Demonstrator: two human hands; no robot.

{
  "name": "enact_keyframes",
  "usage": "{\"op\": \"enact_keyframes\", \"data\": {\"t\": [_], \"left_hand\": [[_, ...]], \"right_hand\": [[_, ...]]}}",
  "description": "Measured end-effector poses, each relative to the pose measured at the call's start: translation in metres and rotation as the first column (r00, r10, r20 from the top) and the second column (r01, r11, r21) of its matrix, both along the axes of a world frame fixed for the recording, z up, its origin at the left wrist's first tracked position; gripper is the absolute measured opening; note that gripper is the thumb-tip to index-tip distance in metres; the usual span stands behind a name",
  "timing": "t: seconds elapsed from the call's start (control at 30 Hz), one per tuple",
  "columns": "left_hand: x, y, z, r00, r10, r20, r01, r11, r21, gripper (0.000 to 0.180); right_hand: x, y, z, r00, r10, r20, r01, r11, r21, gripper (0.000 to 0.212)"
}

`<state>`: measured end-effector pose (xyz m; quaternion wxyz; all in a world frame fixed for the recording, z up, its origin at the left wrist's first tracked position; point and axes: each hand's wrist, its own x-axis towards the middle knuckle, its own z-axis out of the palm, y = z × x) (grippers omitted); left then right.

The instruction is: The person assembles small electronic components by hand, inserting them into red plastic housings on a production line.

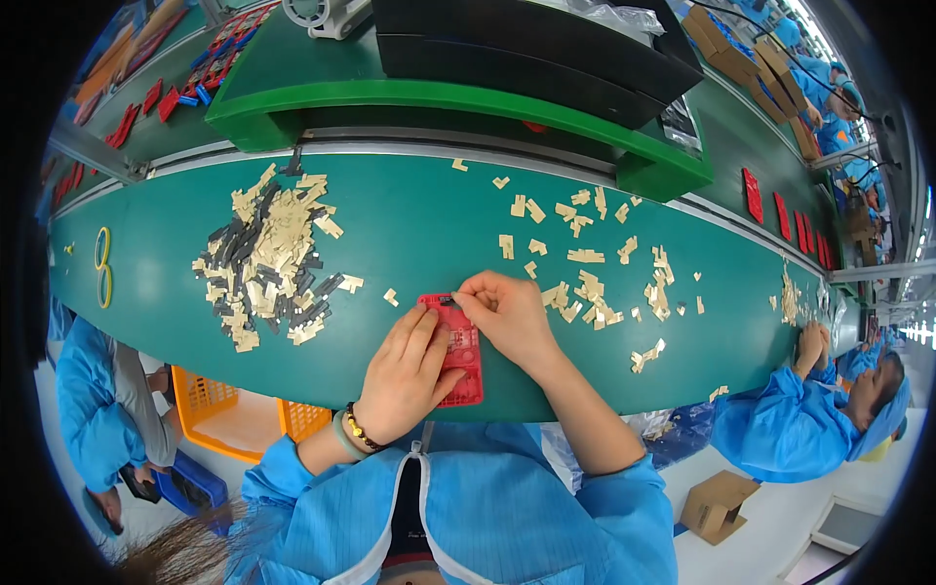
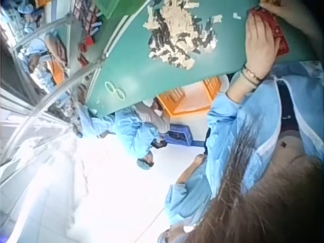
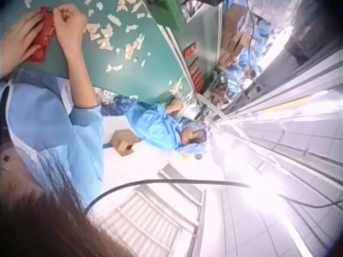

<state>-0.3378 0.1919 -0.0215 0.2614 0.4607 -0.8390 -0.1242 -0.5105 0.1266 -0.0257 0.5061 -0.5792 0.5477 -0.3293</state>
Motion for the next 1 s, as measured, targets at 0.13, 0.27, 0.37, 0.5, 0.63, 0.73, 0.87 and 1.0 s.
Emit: {"op": "enact_keyframes", "data": {"t": [0.13, 0.27, 0.37, 0.5, 0.63, 0.73, 0.87, 1.0], "left_hand": [[-0.001, 0.001, -0.005, 0.999, 0.023, 0.037, -0.023, 1.0, -0.02, 0.05], [-0.003, 0.0, -0.004, 0.998, 0.04, 0.038, -0.039, 0.999, -0.03, 0.048], [-0.002, 0.001, -0.004, 0.999, 0.032, 0.038, -0.031, 0.999, -0.017, 0.048], [-0.001, 0.001, -0.005, 0.999, 0.033, 0.034, -0.033, 0.999, -0.024, 0.048], [-0.004, -0.001, 0.002, 0.999, 0.023, 0.027, -0.023, 0.999, -0.029, 0.046], [0.001, -0.009, 0.005, 0.999, -0.012, 0.05, 0.012, 1.0, -0.007, 0.045], [0.003, -0.013, 0.008, 0.996, -0.039, 0.076, 0.038, 0.999, 0.018, 0.046], [-0.003, -0.015, 0.009, 0.996, -0.047, 0.078, 0.046, 0.999, 0.015, 0.047]], "right_hand": [[0.009, 0.005, -0.001, 0.992, -0.006, -0.127, -0.003, 0.997, -0.071, 0.004], [0.011, 0.006, -0.003, 0.984, -0.058, -0.167, 0.035, 0.99, -0.137, 0.005], [0.012, 0.008, -0.003, 0.983, -0.067, -0.171, 0.042, 0.989, -0.142, 0.006], [0.016, 0.01, 0.001, 0.97, -0.048, -0.237, 0.005, 0.984, -0.179, 0.006], [0.013, 0.01, 0.007, 0.956, -0.077, -0.284, 0.012, 0.975, -0.223, 0.008], [0.014, 0.01, 0.007, 0.913, -0.081, -0.401, -0.058, 0.945, -0.322, 0.009], [0.007, 0.017, 0.009, 0.888, -0.115, -0.445, -0.138, 0.858, -0.495, 0.02], [-0.008, 0.026, 0.0, 0.793, -0.162, -0.587, -0.355, 0.66, -0.662, 0.023]]}}
